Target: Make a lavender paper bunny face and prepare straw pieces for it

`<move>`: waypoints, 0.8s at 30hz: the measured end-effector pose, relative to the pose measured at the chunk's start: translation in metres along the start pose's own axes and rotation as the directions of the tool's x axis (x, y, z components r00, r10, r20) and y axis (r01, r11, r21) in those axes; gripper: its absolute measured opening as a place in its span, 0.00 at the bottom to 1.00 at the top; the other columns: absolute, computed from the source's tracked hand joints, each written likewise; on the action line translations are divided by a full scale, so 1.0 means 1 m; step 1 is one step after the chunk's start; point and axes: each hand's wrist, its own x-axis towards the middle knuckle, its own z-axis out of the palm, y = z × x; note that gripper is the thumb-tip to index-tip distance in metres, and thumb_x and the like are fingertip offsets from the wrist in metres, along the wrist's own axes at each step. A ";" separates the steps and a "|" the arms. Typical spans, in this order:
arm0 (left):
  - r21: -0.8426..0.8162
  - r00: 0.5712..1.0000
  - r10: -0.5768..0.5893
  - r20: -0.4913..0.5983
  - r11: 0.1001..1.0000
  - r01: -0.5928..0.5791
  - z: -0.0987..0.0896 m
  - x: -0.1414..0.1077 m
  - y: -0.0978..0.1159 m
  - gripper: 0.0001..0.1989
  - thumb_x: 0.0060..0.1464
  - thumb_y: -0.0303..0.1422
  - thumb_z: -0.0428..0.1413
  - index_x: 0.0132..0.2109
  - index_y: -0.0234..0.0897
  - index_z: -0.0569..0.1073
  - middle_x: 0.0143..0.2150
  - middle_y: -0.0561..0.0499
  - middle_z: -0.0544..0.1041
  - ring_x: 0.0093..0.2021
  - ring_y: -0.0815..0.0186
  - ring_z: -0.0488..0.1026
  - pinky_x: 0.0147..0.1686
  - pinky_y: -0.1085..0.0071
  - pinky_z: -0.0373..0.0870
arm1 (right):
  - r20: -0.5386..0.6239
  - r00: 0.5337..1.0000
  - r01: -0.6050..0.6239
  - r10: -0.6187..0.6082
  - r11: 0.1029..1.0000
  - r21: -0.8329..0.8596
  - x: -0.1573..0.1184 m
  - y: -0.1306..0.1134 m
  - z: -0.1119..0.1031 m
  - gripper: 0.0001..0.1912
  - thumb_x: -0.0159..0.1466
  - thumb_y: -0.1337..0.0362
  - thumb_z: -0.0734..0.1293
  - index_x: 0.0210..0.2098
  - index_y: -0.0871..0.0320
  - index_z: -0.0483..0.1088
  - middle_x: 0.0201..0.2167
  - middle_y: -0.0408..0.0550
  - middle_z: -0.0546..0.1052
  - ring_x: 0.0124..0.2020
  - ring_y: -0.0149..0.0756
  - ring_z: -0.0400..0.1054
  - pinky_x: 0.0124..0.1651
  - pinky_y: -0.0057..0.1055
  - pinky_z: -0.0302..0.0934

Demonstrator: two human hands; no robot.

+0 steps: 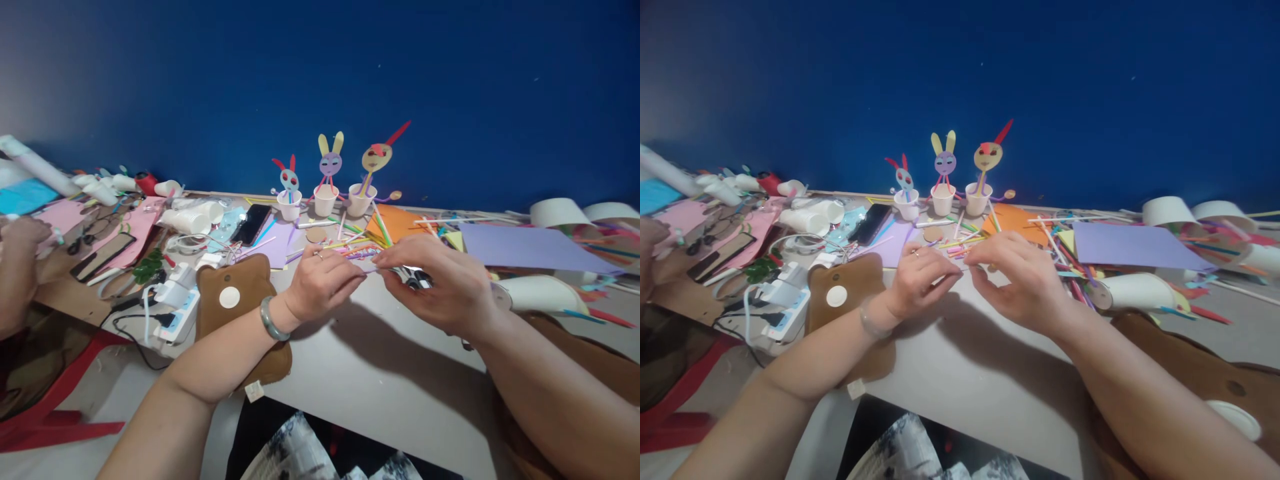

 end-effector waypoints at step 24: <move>-0.553 0.625 -0.443 0.642 0.298 0.778 -0.001 0.010 0.008 0.18 0.48 0.45 0.69 0.31 0.33 0.77 0.26 0.53 0.75 0.26 0.73 0.69 0.29 0.74 0.67 | 0.389 0.762 -0.636 0.517 0.712 0.299 -0.002 0.020 0.004 0.18 0.55 0.66 0.71 0.46 0.52 0.70 0.29 0.41 0.80 0.32 0.39 0.76 0.40 0.37 0.70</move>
